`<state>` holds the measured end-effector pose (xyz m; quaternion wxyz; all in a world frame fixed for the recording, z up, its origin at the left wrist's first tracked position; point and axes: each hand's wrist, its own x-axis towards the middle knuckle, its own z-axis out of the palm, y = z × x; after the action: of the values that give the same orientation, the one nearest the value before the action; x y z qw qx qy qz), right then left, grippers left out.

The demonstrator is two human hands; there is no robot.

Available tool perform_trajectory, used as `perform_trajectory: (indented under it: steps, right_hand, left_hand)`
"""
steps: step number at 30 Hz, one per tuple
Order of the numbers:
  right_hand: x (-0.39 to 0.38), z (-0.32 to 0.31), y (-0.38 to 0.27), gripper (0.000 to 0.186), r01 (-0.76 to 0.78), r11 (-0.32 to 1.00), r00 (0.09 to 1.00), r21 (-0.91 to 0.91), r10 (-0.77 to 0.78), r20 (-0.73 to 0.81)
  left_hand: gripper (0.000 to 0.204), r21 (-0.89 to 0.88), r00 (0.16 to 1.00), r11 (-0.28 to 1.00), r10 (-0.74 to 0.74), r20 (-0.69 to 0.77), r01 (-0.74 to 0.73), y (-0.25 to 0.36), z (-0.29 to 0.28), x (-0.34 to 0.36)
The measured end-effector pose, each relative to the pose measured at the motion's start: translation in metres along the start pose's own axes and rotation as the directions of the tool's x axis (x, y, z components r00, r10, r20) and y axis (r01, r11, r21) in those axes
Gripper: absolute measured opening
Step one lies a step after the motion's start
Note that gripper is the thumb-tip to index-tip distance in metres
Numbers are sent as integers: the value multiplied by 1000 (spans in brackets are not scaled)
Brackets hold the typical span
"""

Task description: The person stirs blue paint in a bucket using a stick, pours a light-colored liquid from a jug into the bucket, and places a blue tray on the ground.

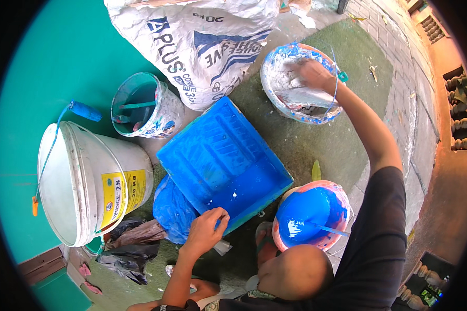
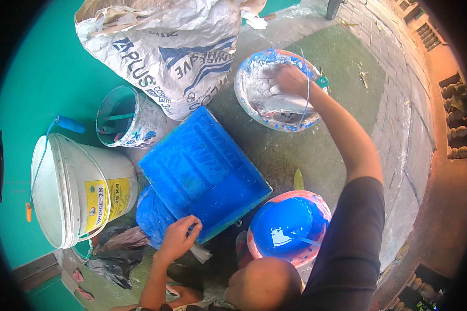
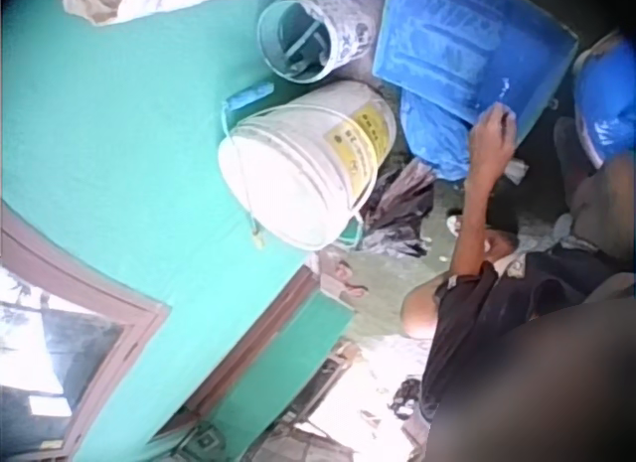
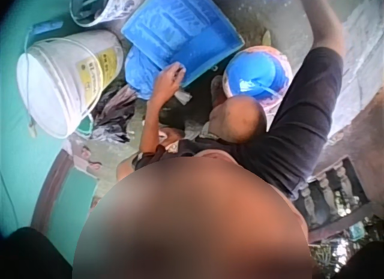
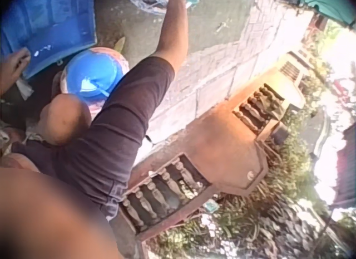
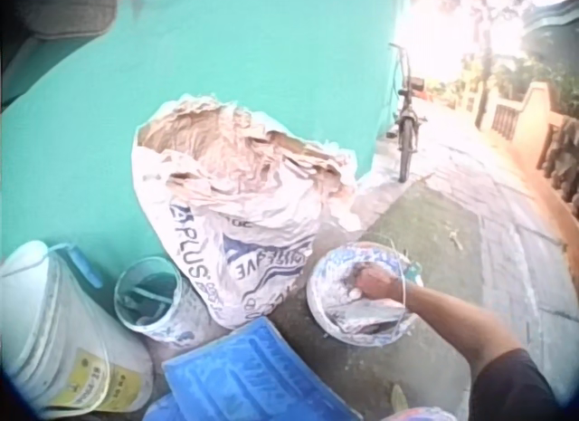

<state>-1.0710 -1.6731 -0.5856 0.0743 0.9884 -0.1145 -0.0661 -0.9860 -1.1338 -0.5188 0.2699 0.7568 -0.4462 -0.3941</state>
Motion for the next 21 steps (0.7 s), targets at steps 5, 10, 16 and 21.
perform_trajectory:
  steps: [5, 10, 16, 21]
  right_hand:
    - [-77, -56, 11, 45, -293, 932, 942, 213, 319, -102]
    - [-214, -76, -59, 42, -508, 665, 628, 548, 721, -293]
    - [-259, -36, -124, 84, -330, -538, 569, 776, 542, 618]
    - [-198, -54, -104, 94, 145, -805, 590, 575, 537, 603]
  left_hand:
    - [15, -52, 1000, 999, 9, -11, -10, -6, -2, -2]
    - [15, -167, 996, 985, -39, 75, 51, -15, 11, -4]
    - [24, -156, 924, 987, 102, 368, -47, -15, 65, -8]
    - [34, -355, 923, 925, 251, 291, -139, -13, 103, -21]
